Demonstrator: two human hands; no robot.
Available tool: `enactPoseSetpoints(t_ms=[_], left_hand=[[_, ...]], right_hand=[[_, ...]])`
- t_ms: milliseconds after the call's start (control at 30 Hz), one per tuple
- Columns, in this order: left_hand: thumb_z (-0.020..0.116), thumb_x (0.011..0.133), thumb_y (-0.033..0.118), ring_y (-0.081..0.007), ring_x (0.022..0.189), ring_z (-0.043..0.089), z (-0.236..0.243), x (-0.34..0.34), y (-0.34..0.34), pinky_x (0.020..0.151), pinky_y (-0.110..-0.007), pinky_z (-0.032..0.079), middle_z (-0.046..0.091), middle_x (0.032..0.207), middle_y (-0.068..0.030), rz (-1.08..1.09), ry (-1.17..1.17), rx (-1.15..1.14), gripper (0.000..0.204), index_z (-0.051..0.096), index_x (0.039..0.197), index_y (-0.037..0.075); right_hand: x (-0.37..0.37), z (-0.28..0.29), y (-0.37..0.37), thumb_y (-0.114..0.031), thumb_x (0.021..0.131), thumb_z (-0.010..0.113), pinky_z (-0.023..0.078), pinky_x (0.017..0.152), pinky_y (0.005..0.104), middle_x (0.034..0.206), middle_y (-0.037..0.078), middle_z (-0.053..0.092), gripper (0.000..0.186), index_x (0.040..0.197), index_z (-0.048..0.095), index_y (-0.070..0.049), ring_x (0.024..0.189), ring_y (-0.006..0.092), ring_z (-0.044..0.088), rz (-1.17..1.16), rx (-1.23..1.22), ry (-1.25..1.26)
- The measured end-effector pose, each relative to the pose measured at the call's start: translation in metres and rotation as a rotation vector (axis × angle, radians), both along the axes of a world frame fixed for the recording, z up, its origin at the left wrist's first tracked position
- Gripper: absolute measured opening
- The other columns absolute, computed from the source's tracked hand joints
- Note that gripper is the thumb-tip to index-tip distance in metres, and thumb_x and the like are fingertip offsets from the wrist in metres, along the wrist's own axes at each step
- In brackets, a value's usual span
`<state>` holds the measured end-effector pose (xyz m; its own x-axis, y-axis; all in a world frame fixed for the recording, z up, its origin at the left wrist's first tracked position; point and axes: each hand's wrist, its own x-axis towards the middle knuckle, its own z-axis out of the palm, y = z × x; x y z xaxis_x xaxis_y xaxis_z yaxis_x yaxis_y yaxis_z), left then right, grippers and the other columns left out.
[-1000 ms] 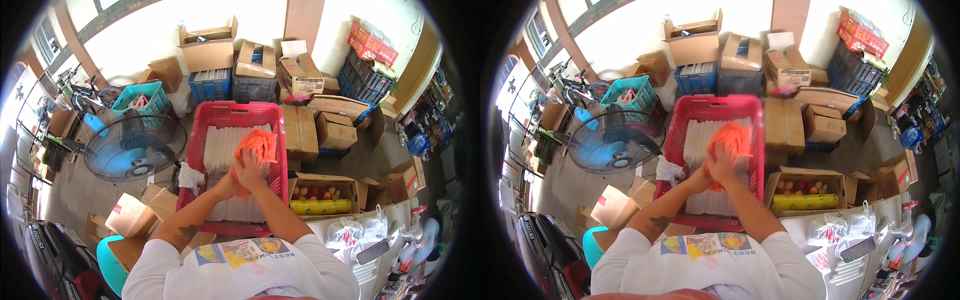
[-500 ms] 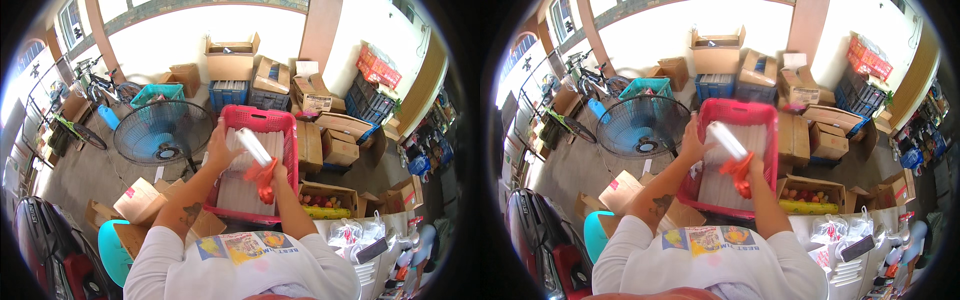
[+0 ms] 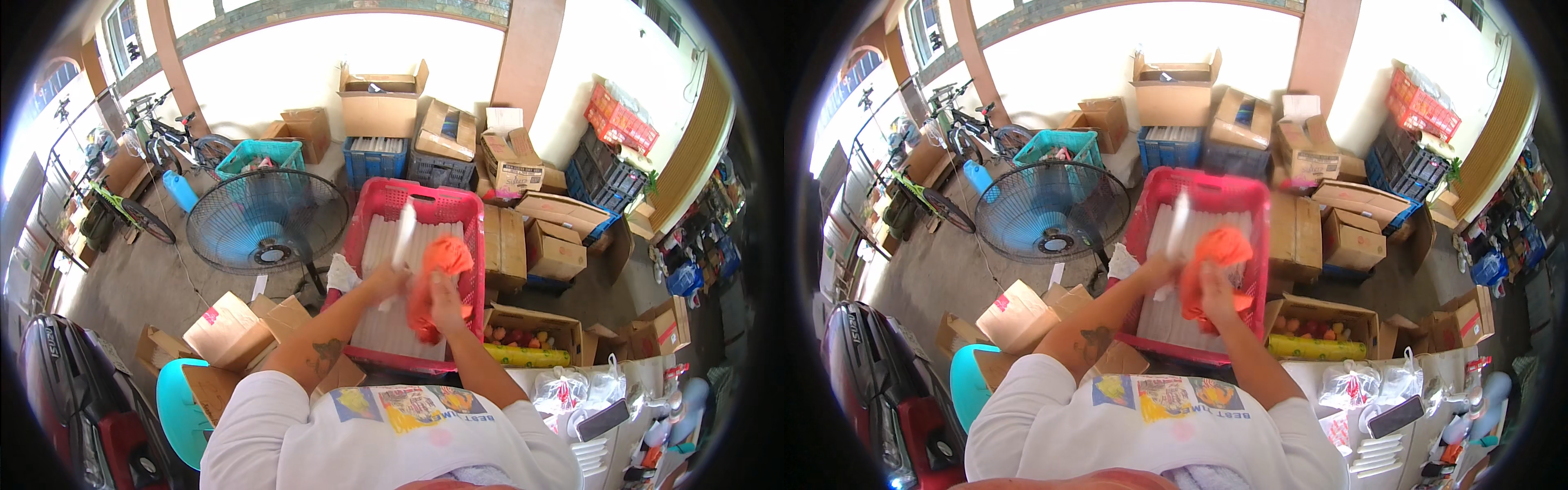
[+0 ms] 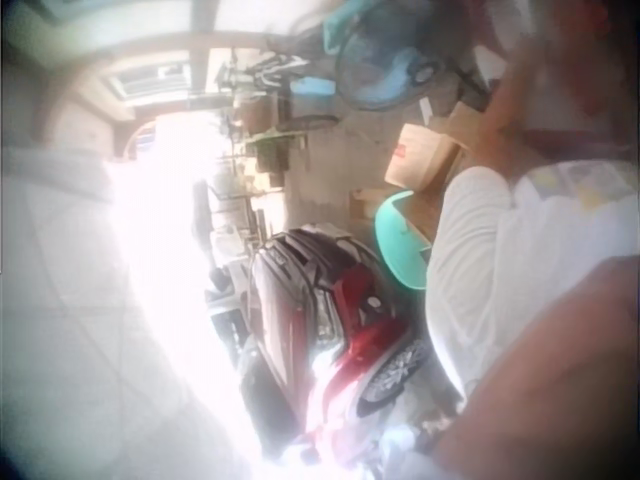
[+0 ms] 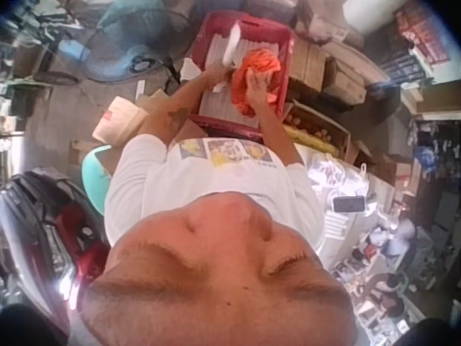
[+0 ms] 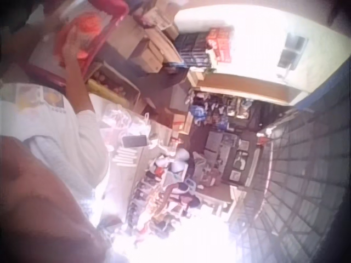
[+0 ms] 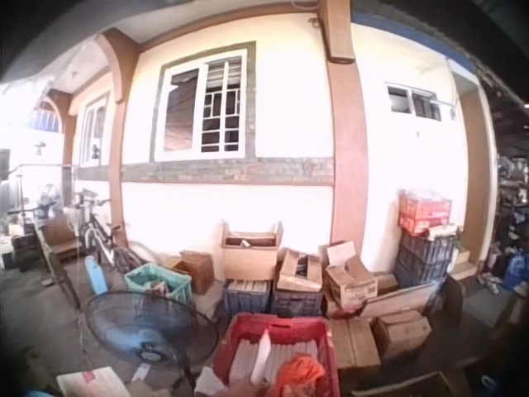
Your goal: The person repeatedly wipes white cylindrical objects with a red cloth and places them into a cardboard box. The person handles the objects one at a time, wiping each before transferring it from a pink basket to the box.
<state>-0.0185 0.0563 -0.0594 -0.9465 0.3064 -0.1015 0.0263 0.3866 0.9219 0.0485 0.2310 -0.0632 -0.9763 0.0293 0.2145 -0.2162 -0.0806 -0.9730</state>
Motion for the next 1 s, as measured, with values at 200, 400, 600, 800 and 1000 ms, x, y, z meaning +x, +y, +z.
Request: enactPoseSetpoints(t_ms=[200, 400, 600, 800, 1000], left_hand=[[0.063, 0.082, 0.011, -0.0306, 0.094, 0.065, -0.006, 0.025, 0.02, 0.08, -0.037, 0.05, 0.064, 0.106, -0.0211, -0.192, 0.242, 0.024, 0.039, 0.053, 0.118, -0.001], [0.061, 0.08, 0.007, -0.0181, 0.07, 0.059, 0.062, 0.052, 0.011, 0.057, -0.033, 0.048, 0.06, 0.096, -0.0106, -0.22, -0.294, 0.049, 0.042, 0.048, 0.119, 0.003], [0.063, 0.077, 0.007, -0.0145, 0.061, 0.053, 0.064, 0.058, -0.011, 0.048, -0.03, 0.045, 0.055, 0.086, -0.0045, -0.219, -0.624, 0.445, 0.039, 0.051, 0.115, 0.007], [0.062, 0.082, 0.011, -0.0138, 0.057, 0.052, 0.047, 0.054, -0.021, 0.051, -0.03, 0.046, 0.051, 0.073, -0.0019, -0.111, -0.385, 0.291, 0.03, 0.052, 0.111, 0.009], [0.062, 0.087, 0.023, -0.0153, 0.063, 0.059, 0.048, 0.049, -0.018, 0.053, -0.031, 0.05, 0.06, 0.082, -0.0061, -0.195, -0.624, 0.208, 0.027, 0.057, 0.107, 0.006]], right_hand=[[-0.06, 0.019, -0.024, -0.027, 0.093, 0.057, 0.039, 0.103, 0.0393, 0.124, 0.024, 0.054, 0.062, 0.139, 0.034, 0.006, 0.117, 0.0236, 0.052, -0.448, 0.736, 0.511], [-0.125, 0.028, -0.001, -0.028, 0.084, 0.071, 0.05, 0.066, 0.031, 0.085, 0.006, 0.061, 0.034, 0.1, 0.062, 0.001, 0.071, 0.0133, 0.059, -0.259, 0.554, 0.159], [-0.145, 0.011, 0.007, -0.031, 0.089, 0.064, 0.048, 0.078, 0.0362, 0.098, 0.007, 0.061, 0.032, 0.105, 0.06, -0.004, 0.087, 0.0185, 0.058, -0.185, 0.123, -0.093], [-0.087, 0.01, -0.016, -0.034, 0.095, 0.055, 0.046, 0.094, 0.043, 0.115, 0.01, 0.06, 0.033, 0.116, 0.056, -0.008, 0.106, 0.0258, 0.058, 0.398, -0.981, -0.374], [-0.081, 0.012, -0.029, -0.022, 0.087, 0.068, 0.056, 0.076, 0.0377, 0.097, 0.007, 0.066, 0.026, 0.11, 0.059, -0.011, 0.082, 0.023, 0.065, 0.314, -0.693, -0.529]])
